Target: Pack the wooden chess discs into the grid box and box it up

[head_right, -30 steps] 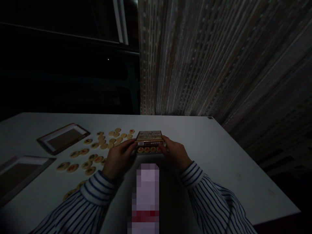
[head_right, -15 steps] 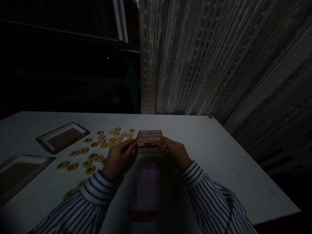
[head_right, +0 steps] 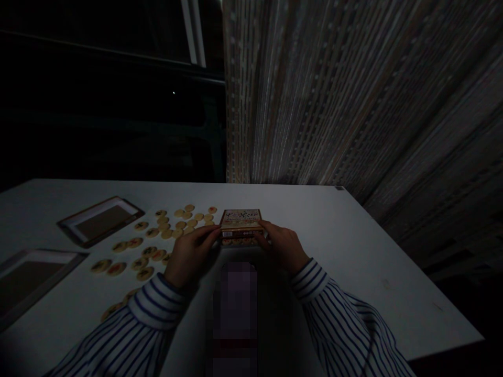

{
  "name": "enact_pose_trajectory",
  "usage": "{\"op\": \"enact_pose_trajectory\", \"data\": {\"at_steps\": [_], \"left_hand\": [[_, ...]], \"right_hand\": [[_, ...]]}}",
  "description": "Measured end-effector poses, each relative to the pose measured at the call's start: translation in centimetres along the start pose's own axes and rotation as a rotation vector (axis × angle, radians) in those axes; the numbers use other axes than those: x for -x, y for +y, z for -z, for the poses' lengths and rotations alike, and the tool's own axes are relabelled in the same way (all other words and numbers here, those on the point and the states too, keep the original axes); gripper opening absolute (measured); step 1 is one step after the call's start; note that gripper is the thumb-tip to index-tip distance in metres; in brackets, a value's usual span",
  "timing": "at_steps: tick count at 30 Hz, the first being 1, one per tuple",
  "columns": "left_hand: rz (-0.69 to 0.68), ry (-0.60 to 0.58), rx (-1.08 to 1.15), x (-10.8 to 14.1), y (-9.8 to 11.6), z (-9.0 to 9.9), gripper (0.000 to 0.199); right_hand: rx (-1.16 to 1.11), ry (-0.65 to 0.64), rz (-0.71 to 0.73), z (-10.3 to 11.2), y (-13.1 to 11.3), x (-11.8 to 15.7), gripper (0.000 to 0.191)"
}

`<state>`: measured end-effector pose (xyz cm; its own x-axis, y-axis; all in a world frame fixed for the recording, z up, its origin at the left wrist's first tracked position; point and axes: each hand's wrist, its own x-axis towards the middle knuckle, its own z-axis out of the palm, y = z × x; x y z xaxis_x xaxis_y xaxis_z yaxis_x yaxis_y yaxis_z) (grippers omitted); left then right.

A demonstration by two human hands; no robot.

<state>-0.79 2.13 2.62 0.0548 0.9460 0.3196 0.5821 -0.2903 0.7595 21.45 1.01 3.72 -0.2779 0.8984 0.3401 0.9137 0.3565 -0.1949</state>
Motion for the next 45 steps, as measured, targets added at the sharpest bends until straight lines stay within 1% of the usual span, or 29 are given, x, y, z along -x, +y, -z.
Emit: {"op": "enact_pose_trajectory", "data": {"at_steps": [4,15,24,31,34,45], "left_hand": [[0.005,-0.020,0.013,-0.01,-0.08,-0.03,0.034],[0.000,-0.009,-0.009,0.04,-0.11,-0.12,0.032],[-0.003,-0.027,-0.002,0.13,-0.15,-0.07,0.031],[0.005,-0.031,-0.016,0.18,-0.08,-0.01,0.031],[-0.010,-0.031,-0.031,0.17,0.01,0.02,0.031],[0.003,-0.061,-0.037,0.14,0.02,-0.02,0.034]], "right_hand": [[0.014,0.002,-0.005,-0.11,0.06,-0.03,0.038],[0.034,-0.019,-0.001,-0.12,0.06,-0.01,0.037],[0.028,-0.034,-0.010,-0.15,0.06,-0.03,0.037],[0.026,-0.026,0.005,-0.26,0.28,0.06,0.037],[0.019,-0.036,0.013,-0.30,0.39,0.09,0.037],[0.056,-0.063,0.002,-0.22,0.27,0.16,0.036]]}}
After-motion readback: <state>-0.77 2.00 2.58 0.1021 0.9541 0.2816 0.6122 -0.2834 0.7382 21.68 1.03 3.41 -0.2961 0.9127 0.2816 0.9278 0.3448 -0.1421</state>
